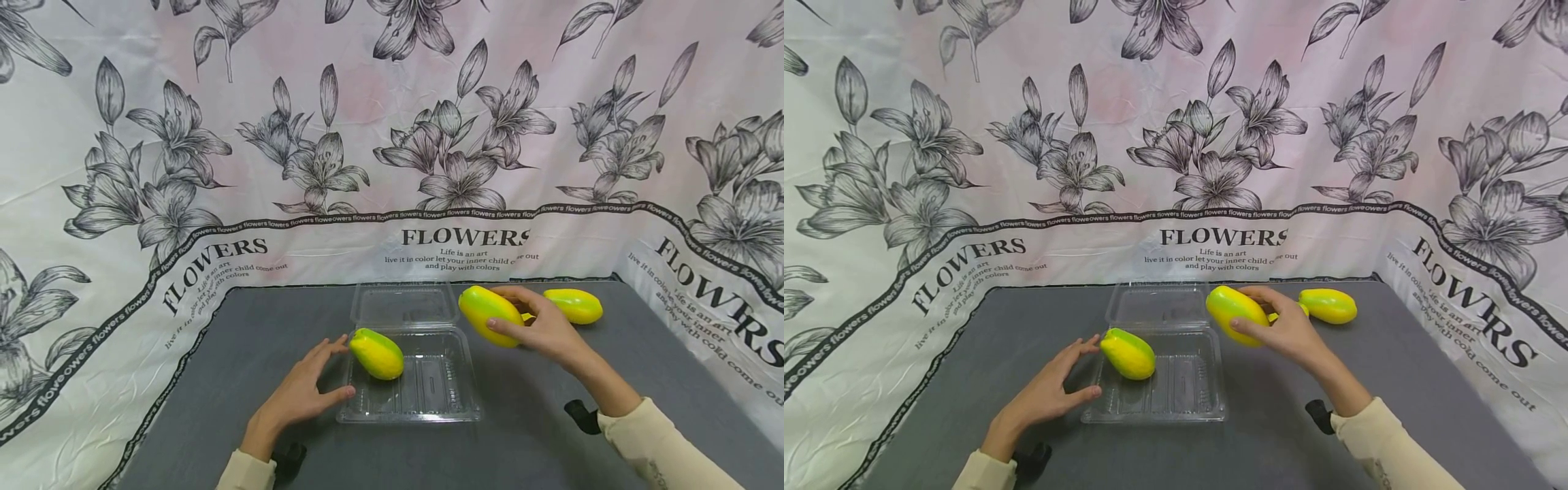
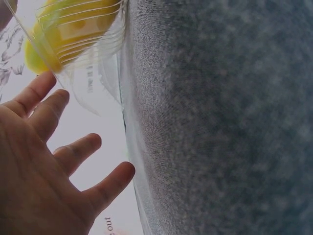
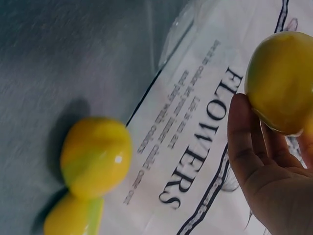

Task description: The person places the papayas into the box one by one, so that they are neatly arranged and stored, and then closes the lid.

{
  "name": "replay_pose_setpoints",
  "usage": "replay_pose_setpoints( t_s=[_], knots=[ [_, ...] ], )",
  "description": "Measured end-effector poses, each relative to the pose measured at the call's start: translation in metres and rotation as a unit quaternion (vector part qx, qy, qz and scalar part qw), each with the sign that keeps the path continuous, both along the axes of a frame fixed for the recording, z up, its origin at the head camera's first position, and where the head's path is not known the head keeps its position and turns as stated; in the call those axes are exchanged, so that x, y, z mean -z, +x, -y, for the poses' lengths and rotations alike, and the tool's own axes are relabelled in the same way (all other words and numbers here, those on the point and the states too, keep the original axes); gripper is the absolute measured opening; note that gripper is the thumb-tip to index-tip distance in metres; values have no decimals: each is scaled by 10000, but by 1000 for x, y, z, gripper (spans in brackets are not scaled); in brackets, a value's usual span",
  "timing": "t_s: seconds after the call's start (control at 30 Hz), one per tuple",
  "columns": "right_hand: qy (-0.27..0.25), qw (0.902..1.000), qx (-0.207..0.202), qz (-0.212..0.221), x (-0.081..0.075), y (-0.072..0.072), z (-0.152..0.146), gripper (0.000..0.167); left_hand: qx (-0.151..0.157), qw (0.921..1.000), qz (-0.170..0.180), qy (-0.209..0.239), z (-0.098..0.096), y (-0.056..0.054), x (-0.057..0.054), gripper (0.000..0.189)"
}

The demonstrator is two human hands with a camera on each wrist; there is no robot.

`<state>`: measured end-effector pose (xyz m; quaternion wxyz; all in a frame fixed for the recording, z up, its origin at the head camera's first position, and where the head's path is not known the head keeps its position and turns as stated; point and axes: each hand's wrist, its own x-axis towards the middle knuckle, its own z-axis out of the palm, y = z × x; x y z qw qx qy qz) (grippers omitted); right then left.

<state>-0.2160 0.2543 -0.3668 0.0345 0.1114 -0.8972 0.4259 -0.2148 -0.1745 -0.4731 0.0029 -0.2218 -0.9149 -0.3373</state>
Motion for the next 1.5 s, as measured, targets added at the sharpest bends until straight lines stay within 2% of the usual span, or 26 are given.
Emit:
replay_pose_setpoints(
  t_s=[0.33,0.67,0.97,1.23,1.5],
  knots=[
    [-367,9979,-534,-33,8,-4,33,60,-14,10000,33,-34,-1,0,0,67],
    [-523,9936,-998,-20,12,-8,71,60,30,10000,13,20,-1,0,0,67],
    [-692,9831,-1697,61,23,-5,99,57,-25,10000,70,-12,-1,1,0,68],
    [-607,9709,-2315,137,36,-1,122,53,-28,9999,114,-26,0,-1,2,66],
    [-395,9656,-2544,360,48,-1,137,54,-66,9998,194,-23,2,0,1,68]
  ],
)
